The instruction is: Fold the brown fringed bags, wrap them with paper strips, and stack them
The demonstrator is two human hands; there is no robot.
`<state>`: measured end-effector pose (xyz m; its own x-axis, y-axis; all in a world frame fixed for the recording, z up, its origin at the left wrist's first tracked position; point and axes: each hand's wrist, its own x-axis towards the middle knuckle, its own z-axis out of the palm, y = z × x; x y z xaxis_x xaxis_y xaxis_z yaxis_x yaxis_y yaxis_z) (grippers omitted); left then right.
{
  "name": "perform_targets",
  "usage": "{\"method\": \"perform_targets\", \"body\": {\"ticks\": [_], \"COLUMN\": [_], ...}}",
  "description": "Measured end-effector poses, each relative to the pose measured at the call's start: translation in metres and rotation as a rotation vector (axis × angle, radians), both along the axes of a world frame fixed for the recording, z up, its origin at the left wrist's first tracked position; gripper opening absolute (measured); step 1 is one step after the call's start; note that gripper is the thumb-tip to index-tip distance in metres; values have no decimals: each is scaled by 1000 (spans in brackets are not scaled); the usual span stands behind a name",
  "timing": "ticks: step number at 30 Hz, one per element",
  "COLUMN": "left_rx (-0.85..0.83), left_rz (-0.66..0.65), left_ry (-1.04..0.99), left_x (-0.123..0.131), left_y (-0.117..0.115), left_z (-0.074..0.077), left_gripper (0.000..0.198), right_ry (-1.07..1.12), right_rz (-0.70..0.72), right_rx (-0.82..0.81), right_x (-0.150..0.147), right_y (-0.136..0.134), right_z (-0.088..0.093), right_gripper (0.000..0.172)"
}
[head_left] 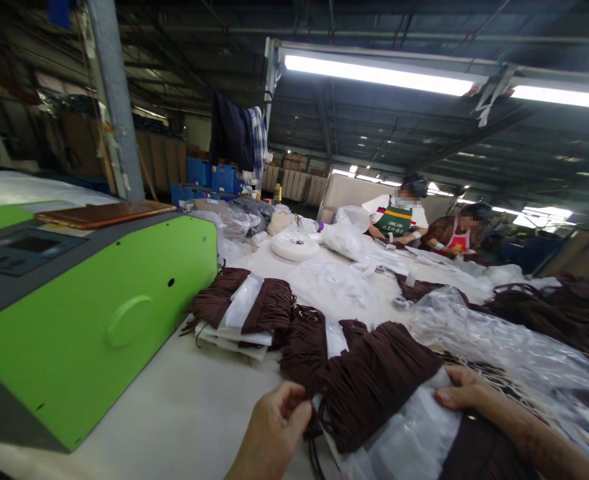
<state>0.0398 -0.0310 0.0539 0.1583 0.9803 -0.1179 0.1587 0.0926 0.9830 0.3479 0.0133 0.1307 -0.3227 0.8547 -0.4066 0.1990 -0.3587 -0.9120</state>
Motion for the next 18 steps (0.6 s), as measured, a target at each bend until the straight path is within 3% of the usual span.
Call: {"method": "perform_targets", "body": {"ticks": [3, 7, 10, 12, 15, 16, 18], "left_rx": [134, -37, -32, -17, -78, -119, -216], "left_rz": [49, -75, 37, 126, 81, 19, -230], "left_ry": [-58, -147, -209, -264, -394, -458, -669], "left_x": [5, 3, -10, -17, -11, -3, 16], "left_y": [6, 33, 54, 59, 41, 29, 0], "left_z": [8, 16, 19, 18, 5, -3, -17], "left_gripper": [49, 20, 12, 21, 50, 60, 75], "right_ry": [-49, -26, -45, -92, -166, -184, -210], "right_rz": [36, 83, 73, 56, 7, -16, -49], "right_rx": [-26, -52, -39, -6, 70, 107, 175], "right_x": [-4, -6, 4, 16, 36, 41, 48], "right_y": [1, 0, 0, 2, 6, 7, 9], "right_z": [-4, -10, -17, -27, -48, -56, -71], "right_gripper": [46, 48, 50, 54, 67, 69, 71]}}
